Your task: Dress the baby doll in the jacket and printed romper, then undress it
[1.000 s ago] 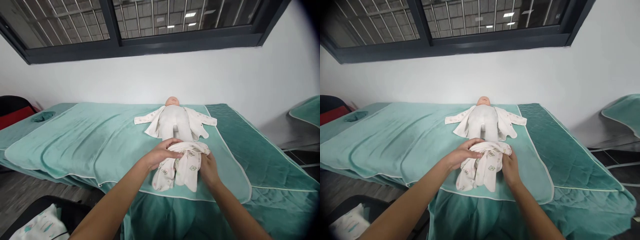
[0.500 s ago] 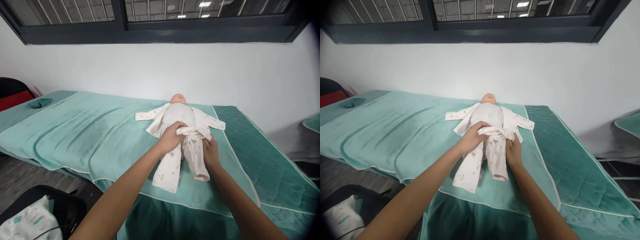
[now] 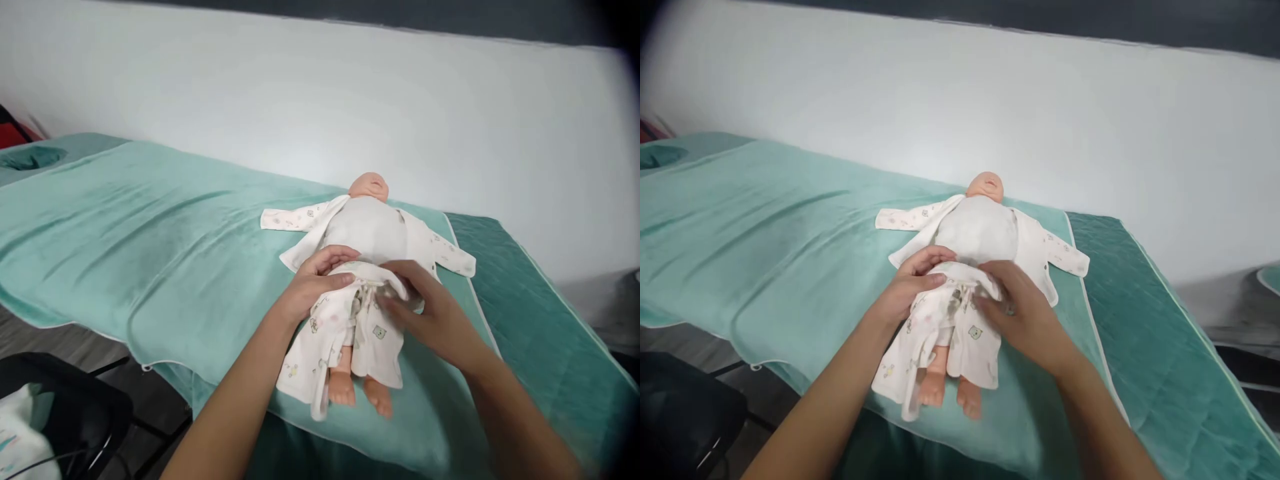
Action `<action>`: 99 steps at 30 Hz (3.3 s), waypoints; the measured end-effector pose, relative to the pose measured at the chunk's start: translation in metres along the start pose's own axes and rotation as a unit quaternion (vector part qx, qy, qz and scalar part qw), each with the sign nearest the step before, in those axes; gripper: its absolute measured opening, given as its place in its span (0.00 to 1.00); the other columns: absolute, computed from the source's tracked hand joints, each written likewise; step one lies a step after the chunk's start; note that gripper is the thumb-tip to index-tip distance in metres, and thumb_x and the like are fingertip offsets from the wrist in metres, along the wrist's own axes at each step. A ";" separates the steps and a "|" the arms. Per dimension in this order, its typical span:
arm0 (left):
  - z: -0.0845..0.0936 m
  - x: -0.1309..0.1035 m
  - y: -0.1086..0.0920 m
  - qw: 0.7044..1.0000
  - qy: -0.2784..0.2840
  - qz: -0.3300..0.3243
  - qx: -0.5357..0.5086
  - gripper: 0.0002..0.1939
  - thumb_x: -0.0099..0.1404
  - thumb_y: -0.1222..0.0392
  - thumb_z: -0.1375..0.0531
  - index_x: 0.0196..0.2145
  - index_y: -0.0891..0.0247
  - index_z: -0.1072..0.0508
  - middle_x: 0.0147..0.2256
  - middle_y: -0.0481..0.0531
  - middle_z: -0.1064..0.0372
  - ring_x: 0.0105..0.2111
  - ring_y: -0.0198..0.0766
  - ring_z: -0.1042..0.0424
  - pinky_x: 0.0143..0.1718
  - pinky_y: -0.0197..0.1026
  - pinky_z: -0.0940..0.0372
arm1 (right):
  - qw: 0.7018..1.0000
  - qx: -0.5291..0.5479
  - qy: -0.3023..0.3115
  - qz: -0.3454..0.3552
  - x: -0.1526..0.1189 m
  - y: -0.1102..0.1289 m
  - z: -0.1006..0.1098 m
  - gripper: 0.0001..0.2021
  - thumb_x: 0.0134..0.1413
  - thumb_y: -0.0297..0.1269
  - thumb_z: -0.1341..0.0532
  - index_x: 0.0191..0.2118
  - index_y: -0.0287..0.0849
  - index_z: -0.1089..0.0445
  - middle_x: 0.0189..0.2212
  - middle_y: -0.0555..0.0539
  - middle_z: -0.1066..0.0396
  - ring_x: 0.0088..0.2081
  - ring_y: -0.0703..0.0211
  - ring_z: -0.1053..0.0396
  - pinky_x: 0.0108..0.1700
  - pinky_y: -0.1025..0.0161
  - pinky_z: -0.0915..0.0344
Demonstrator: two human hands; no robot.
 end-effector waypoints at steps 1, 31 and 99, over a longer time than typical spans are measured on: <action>0.002 0.000 0.002 1.000 0.001 0.002 -0.028 0.19 0.54 0.60 0.30 0.44 0.59 0.24 0.45 0.53 0.27 0.46 0.42 0.29 0.48 0.40 0.38 | 0.997 0.011 0.077 -0.013 0.009 0.009 -0.010 0.20 0.56 0.42 0.36 0.54 0.50 0.33 0.48 0.46 0.29 0.45 0.51 0.31 0.40 0.59 0.36; 0.021 -0.005 0.027 0.992 -0.058 0.045 -0.106 0.16 0.57 0.58 0.32 0.43 0.64 0.25 0.31 0.51 0.26 0.28 0.39 0.26 0.30 0.38 0.34 | 0.906 0.327 0.253 -0.087 0.046 0.002 -0.058 0.19 0.49 0.43 0.30 0.47 0.43 0.28 0.42 0.47 0.26 0.45 0.49 0.29 0.45 0.56 0.32; 0.019 -0.011 0.022 0.991 -0.118 0.040 -0.054 0.18 0.58 0.56 0.32 0.45 0.63 0.25 0.33 0.51 0.26 0.31 0.40 0.26 0.33 0.38 0.33 | 0.927 0.264 0.255 -0.076 0.043 0.005 -0.059 0.17 0.50 0.43 0.31 0.46 0.47 0.25 0.43 0.49 0.23 0.45 0.49 0.27 0.45 0.56 0.32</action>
Point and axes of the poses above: each hand's wrist, its own x-axis towards the middle knuckle, its own z-axis out of the back of the hand, y = z × x, the point moved 10 cm from there along x, towards the middle knuckle
